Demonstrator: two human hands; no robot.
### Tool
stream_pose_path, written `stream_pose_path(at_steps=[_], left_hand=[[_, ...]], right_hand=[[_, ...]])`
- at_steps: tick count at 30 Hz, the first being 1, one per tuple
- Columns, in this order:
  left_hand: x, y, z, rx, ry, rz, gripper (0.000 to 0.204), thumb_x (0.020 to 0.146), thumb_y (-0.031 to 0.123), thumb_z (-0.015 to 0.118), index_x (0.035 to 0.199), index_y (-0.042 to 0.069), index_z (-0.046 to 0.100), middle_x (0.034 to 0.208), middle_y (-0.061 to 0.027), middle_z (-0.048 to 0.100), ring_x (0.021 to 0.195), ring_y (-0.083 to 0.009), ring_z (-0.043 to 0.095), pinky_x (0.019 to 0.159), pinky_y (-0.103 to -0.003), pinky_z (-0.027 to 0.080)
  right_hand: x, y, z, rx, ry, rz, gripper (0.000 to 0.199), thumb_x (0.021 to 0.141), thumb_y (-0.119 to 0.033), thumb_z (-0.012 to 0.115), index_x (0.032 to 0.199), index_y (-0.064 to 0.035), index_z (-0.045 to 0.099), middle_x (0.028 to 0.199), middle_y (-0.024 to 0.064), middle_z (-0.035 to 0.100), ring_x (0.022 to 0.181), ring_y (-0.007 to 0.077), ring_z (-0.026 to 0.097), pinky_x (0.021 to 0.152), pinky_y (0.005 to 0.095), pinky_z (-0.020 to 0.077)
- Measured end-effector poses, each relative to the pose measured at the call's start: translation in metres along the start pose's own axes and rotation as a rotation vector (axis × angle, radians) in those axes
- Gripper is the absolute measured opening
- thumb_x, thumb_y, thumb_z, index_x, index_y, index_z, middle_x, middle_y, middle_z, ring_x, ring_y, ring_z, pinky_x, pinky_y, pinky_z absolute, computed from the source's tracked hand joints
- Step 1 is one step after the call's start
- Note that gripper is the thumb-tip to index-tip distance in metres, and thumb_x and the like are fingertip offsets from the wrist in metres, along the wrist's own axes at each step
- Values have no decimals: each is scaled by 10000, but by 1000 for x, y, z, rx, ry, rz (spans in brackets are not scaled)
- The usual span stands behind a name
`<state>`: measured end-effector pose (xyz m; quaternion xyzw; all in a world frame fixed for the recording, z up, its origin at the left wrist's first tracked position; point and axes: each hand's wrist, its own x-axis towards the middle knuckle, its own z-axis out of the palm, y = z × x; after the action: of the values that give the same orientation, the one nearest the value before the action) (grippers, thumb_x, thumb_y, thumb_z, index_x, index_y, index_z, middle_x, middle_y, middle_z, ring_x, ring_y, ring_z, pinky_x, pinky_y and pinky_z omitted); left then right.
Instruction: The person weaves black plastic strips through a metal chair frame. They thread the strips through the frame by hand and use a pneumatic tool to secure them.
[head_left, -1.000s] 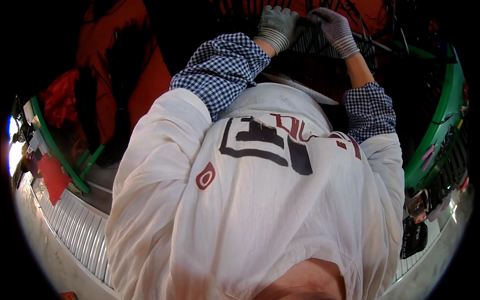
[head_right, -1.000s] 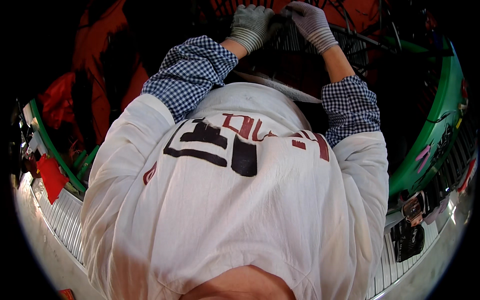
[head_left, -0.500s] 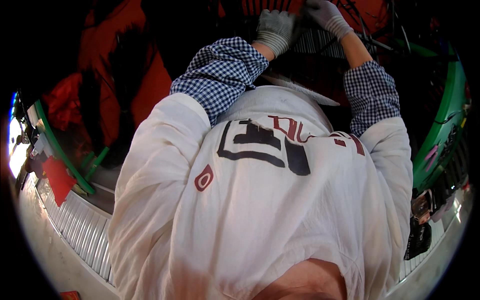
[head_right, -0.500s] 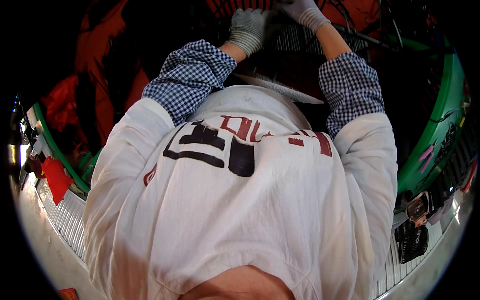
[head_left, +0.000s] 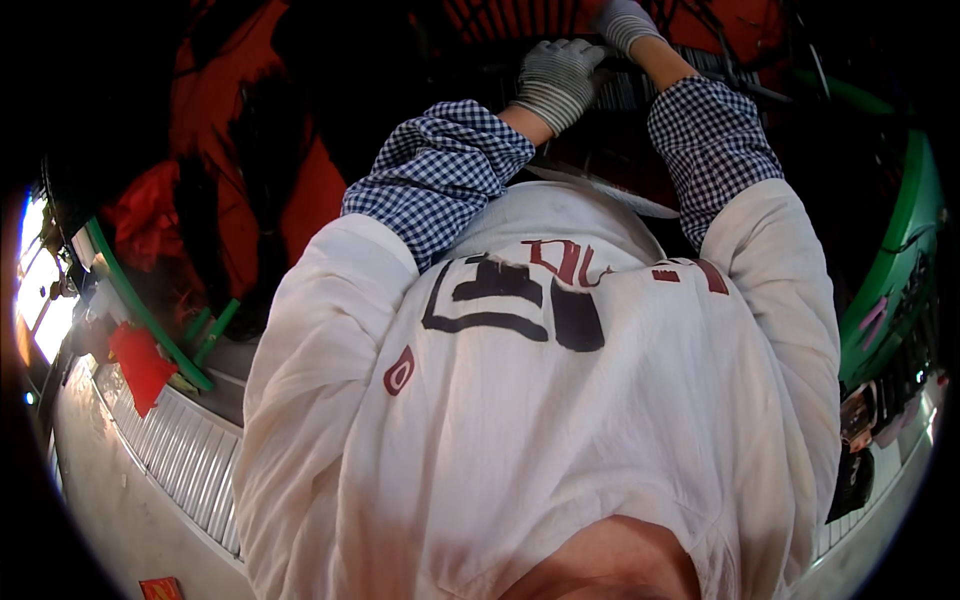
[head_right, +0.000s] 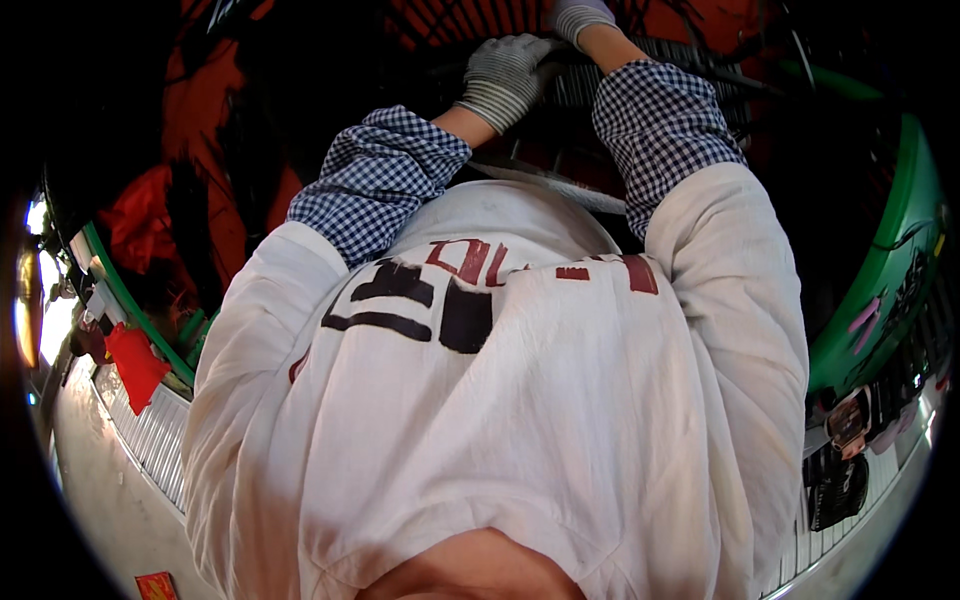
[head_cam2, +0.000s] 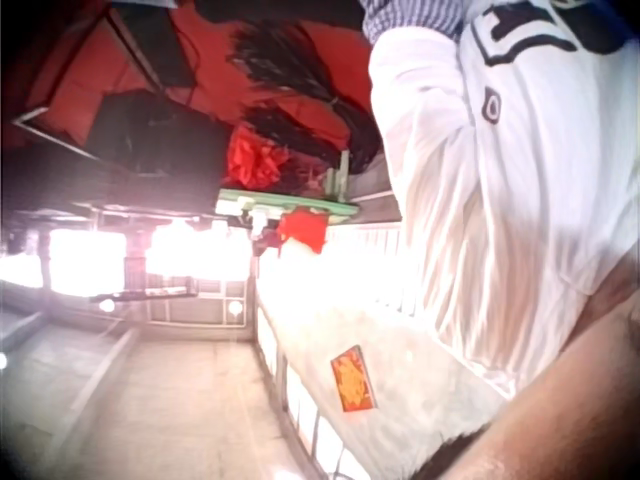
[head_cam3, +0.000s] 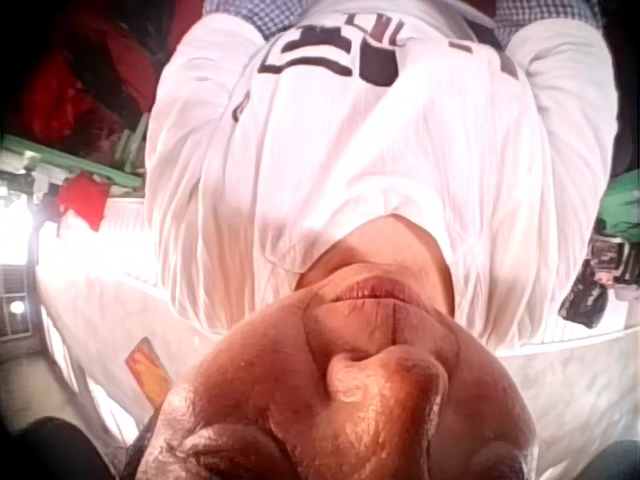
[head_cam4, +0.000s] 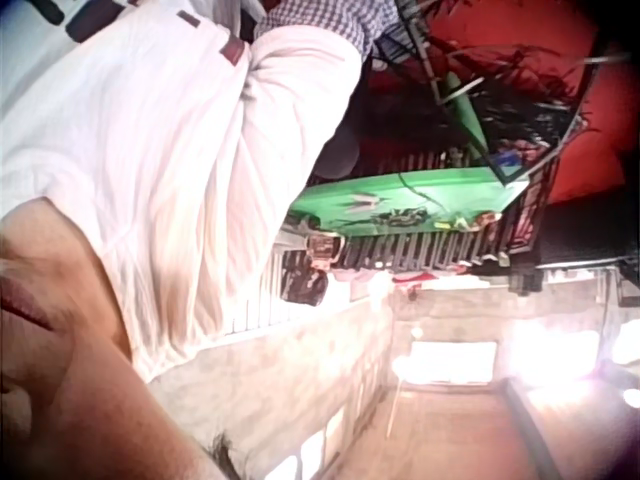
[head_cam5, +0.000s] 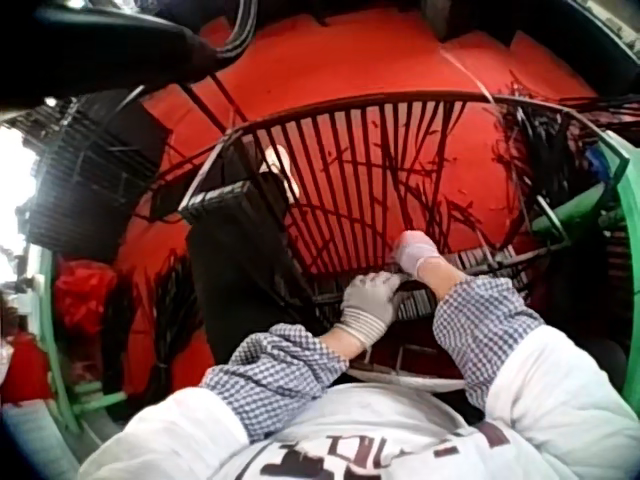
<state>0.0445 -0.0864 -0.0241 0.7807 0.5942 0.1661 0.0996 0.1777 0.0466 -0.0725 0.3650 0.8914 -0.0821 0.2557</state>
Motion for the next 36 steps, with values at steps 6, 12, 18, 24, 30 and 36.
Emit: stream_pose_path(at_steps=[6,12,18,24,30,36], left_hand=[[30,5,-30,-154,-581,-308,416,936,498,650,1254,235,703,1129,-125,732,1022,-286,705,931,-434,554],[47,12,-58,-406,-795,-316,462,915,296,655,1333,101,642,1279,-122,676,1160,-306,639,978,-439,497],[45,6,-50,-438,-799,-366,505,908,338,687,1358,116,637,1341,-155,646,1193,-328,630,1021,-410,500],[42,5,-46,-401,-769,-333,502,910,362,676,1350,124,642,1351,-148,638,1228,-320,609,1047,-415,481],[37,4,-46,-369,-709,-255,476,904,361,670,1328,146,655,1299,-149,663,1204,-326,620,1038,-423,485],[29,5,-71,-406,-697,-214,425,928,347,629,1313,170,662,1243,-151,685,1160,-330,641,1016,-427,499]], right_hand=[[-109,-1,-45,681,838,32,187,992,-155,596,1119,-47,681,1021,117,708,910,272,698,809,384,570],[-164,-44,33,655,629,126,311,954,-315,679,1186,-110,671,1069,110,714,899,292,715,783,367,589],[-128,-59,68,1315,296,368,354,964,-283,674,1242,-63,668,1119,157,720,994,234,706,897,341,560],[-128,-58,74,1285,360,297,284,985,-233,643,1212,-68,688,1080,135,730,979,244,701,921,342,550],[-129,-57,51,1037,324,307,277,975,-236,653,1204,-86,699,1143,132,717,1040,274,680,935,357,543],[-155,-50,22,1430,92,274,347,977,-243,663,1266,-51,655,1151,86,697,1040,224,653,950,360,530]])
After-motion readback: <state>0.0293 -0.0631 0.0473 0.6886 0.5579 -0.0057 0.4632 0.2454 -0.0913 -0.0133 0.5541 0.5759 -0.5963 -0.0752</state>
